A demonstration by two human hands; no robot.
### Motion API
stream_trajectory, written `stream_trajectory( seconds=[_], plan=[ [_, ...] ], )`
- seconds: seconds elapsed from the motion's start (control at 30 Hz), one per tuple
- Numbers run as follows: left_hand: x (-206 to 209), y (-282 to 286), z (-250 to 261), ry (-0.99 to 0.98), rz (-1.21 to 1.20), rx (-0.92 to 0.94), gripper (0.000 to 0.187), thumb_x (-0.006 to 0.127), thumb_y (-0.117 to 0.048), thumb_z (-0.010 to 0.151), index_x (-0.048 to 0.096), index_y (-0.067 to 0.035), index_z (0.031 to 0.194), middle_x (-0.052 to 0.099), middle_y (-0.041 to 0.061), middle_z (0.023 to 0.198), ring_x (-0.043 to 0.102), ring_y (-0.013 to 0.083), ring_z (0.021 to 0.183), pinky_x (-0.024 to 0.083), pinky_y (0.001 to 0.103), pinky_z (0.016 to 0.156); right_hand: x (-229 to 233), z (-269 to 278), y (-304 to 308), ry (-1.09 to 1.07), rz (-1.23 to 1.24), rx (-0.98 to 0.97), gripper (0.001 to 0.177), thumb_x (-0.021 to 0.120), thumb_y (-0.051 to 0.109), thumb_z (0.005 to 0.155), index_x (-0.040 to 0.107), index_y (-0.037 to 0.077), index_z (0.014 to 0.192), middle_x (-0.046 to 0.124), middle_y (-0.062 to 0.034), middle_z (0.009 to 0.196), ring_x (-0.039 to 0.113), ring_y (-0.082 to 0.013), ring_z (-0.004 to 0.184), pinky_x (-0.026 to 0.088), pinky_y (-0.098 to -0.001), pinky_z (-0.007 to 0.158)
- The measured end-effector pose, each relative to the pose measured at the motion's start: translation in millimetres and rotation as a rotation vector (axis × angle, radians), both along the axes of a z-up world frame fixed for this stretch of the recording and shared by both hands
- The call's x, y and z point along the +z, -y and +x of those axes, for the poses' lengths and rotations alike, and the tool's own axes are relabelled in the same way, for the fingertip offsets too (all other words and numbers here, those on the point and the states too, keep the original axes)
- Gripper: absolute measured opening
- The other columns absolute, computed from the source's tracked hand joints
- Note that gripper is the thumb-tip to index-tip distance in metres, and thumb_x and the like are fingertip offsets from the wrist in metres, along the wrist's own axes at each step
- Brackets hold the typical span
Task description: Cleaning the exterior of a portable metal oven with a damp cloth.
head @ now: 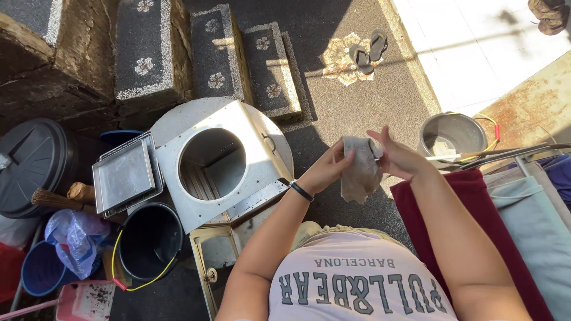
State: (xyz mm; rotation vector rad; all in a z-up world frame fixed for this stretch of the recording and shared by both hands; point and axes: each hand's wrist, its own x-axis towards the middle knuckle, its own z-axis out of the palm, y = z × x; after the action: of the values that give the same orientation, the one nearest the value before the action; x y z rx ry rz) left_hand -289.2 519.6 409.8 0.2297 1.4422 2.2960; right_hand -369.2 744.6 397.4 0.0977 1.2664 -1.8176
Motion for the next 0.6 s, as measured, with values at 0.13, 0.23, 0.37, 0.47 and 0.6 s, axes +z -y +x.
stream_trajectory(
  seconds=[0.13,0.23,0.37,0.47,0.6],
  plan=[
    [-31.0,10.4,-3.2,-0.291,-0.657,0.147,0.063,0.071,-0.03,0.098,0.043,0.0,0.145,0.066,0.017,0.125,0.066,0.0233,0.112,0.055,0.037,0.094,-24.1,13.8,4.0,-0.101,0.013,-0.04,0.115,0.078,0.053,0.075,0.018,0.009,0.163,0.059,-0.0144,0.14,0.062,-0.0245,0.123,0.051,-0.0519,0.099],
    [-25.5,6.5,-0.4,-0.204,-1.046,0.28,0.069,0.081,-0.024,0.083,0.049,0.0,0.139,0.072,0.022,0.1,0.074,0.0298,0.09,0.057,0.038,0.08,-26.9,13.4,9.1,-0.222,0.436,0.015,0.112,0.081,0.035,0.073,0.023,0.016,0.167,0.072,-0.0259,0.111,0.065,-0.0286,0.109,0.046,-0.0476,0.093],
    [-26.5,0.3,-8.1,-0.157,-1.052,0.546,0.054,0.08,-0.013,0.08,0.051,0.002,0.122,0.073,0.018,0.082,0.075,0.0336,0.08,0.057,0.038,0.07,-28.0,8.7,23.2,-0.315,0.253,-0.067,0.109,0.087,0.017,0.07,0.027,0.015,0.161,0.076,-0.0196,0.097,0.072,-0.0236,0.097,0.055,-0.0342,0.089],
    [-38.4,4.7,-11.4,-0.24,-1.022,0.525,0.033,0.071,-0.005,0.084,0.058,0.0,0.114,0.073,0.015,0.082,0.076,0.031,0.081,0.057,0.037,0.071,-41.6,7.9,37.4,-0.489,0.327,0.081,0.091,0.088,0.014,0.067,0.048,0.016,0.149,0.077,-0.0137,0.108,0.071,-0.0212,0.098,0.057,-0.0346,0.085],
    [-41.3,30.7,-15.3,-0.29,-0.973,0.387,0.012,0.064,0.003,0.086,0.07,-0.003,0.095,0.074,0.012,0.083,0.076,0.0267,0.079,0.058,0.035,0.07,-58.4,1.3,66.4,-0.922,0.905,0.42,0.041,0.09,0.026,0.075,0.08,0.014,0.112,0.071,-0.011,0.113,0.067,-0.0223,0.11,0.055,-0.0356,0.095]
  ],
)
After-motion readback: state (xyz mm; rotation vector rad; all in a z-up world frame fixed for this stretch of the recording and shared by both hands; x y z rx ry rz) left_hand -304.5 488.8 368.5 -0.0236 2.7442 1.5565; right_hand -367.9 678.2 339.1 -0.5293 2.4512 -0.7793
